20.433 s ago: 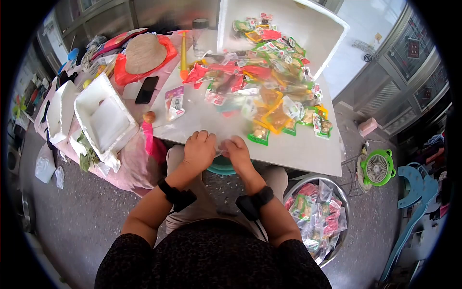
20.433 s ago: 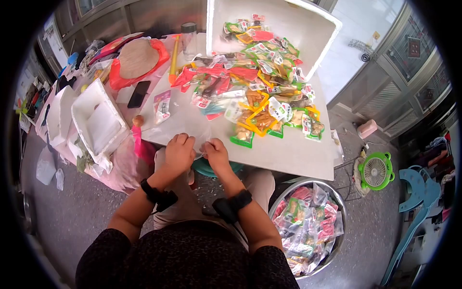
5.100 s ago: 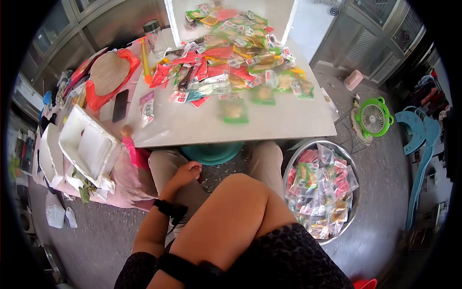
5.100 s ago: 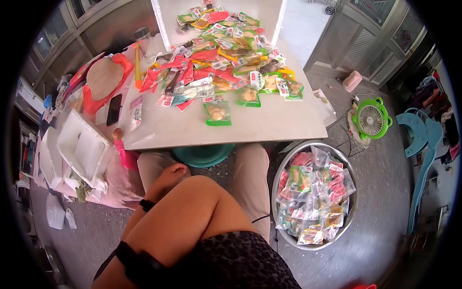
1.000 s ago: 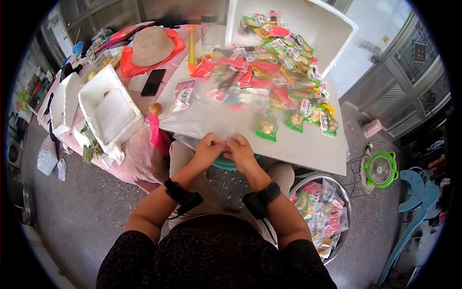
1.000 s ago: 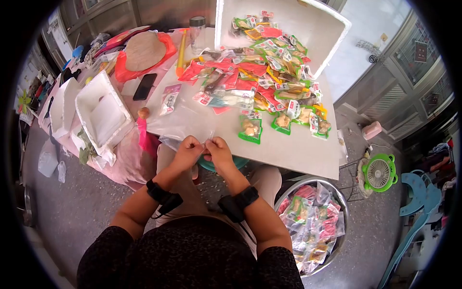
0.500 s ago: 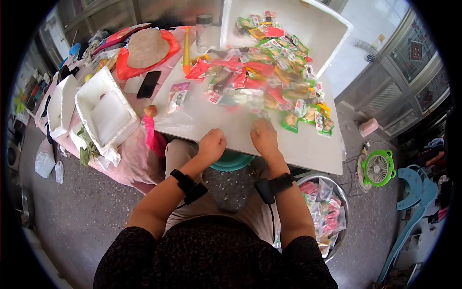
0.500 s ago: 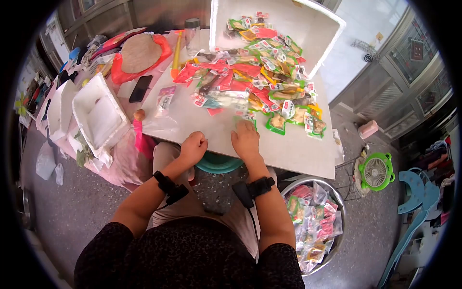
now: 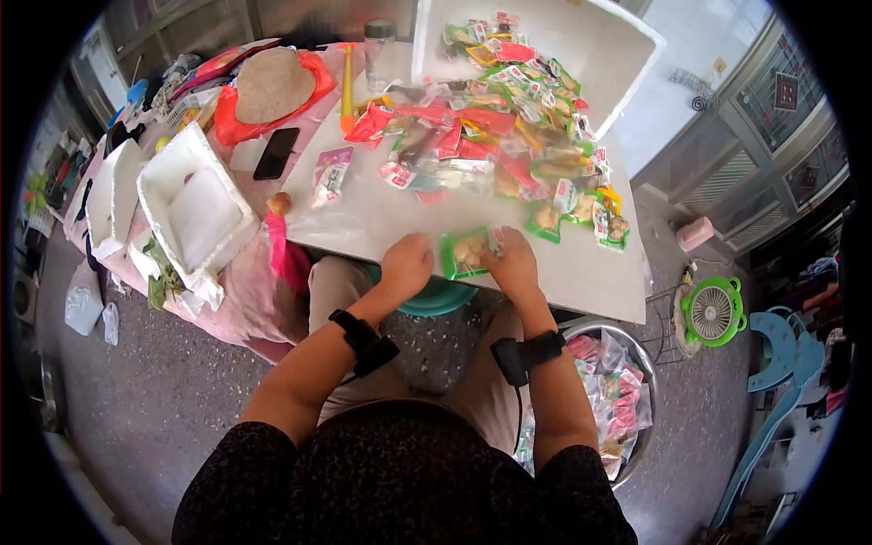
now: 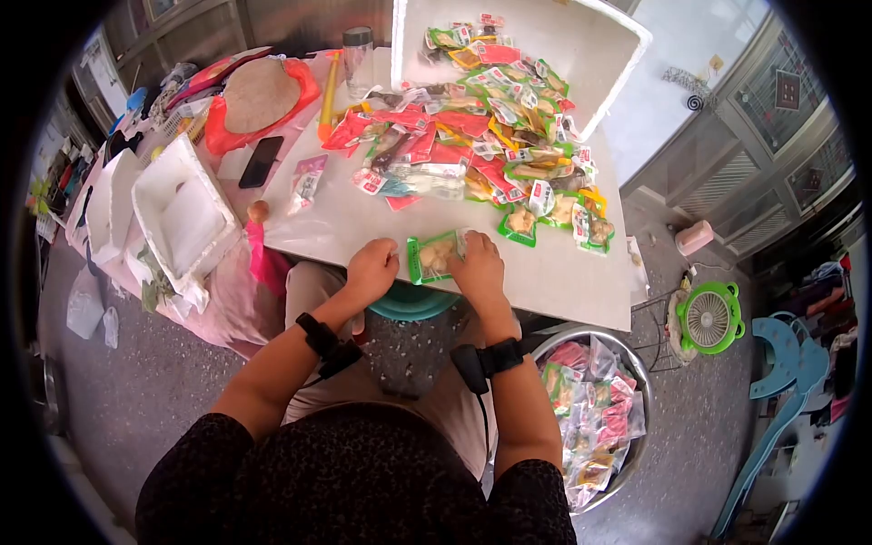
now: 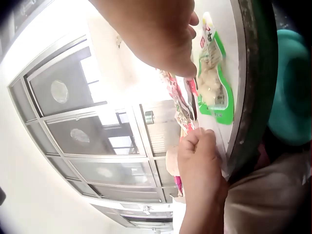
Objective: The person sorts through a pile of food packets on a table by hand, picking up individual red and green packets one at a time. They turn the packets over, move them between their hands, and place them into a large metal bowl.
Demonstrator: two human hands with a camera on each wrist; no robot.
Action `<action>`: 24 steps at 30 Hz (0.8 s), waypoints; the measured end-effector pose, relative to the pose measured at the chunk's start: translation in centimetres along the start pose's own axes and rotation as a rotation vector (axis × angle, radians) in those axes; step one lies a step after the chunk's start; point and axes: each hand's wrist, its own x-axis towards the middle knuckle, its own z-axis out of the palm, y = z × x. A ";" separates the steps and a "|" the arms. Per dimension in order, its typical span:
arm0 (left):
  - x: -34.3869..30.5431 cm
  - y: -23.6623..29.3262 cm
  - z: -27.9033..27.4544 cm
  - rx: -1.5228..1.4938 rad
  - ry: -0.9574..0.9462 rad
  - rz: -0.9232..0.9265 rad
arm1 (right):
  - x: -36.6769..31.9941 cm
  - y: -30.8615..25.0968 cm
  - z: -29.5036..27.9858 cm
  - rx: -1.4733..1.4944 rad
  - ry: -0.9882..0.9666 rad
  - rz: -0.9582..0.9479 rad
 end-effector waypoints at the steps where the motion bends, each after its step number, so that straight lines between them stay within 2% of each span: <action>1: 0.1 0.1 -0.1 0.048 -0.017 0.025 | 0.3 0.0 -0.1 -0.081 0.053 0.006; 2: 0.1 0.3 -0.1 0.074 -0.034 0.028 | 0.6 0.0 -0.3 -0.161 0.106 0.012; 3: 0.1 0.5 -0.2 0.100 -0.050 0.030 | 1.1 0.1 -0.7 -0.117 -0.012 0.054; 6: 0.2 1.0 -0.2 0.137 -0.065 0.041 | 1.9 0.0 -1.0 -0.124 -0.202 0.123; 9: 0.1 1.2 -0.4 0.149 -0.058 0.085 | 1.9 -0.2 -0.9 -0.160 -0.277 0.101; 15: 0.0 1.3 -0.3 0.184 -0.051 0.149 | 0.9 0.9 0.1 -0.082 -0.117 0.020; 21: 0.2 2.3 -1.0 0.176 -0.087 0.134 | 0.8 -1.0 -1.5 -0.206 -0.337 0.007; 24: 0.1 2.1 -0.8 0.162 -0.072 0.132 | 0.0 -0.3 -0.7 -0.057 -0.226 -0.055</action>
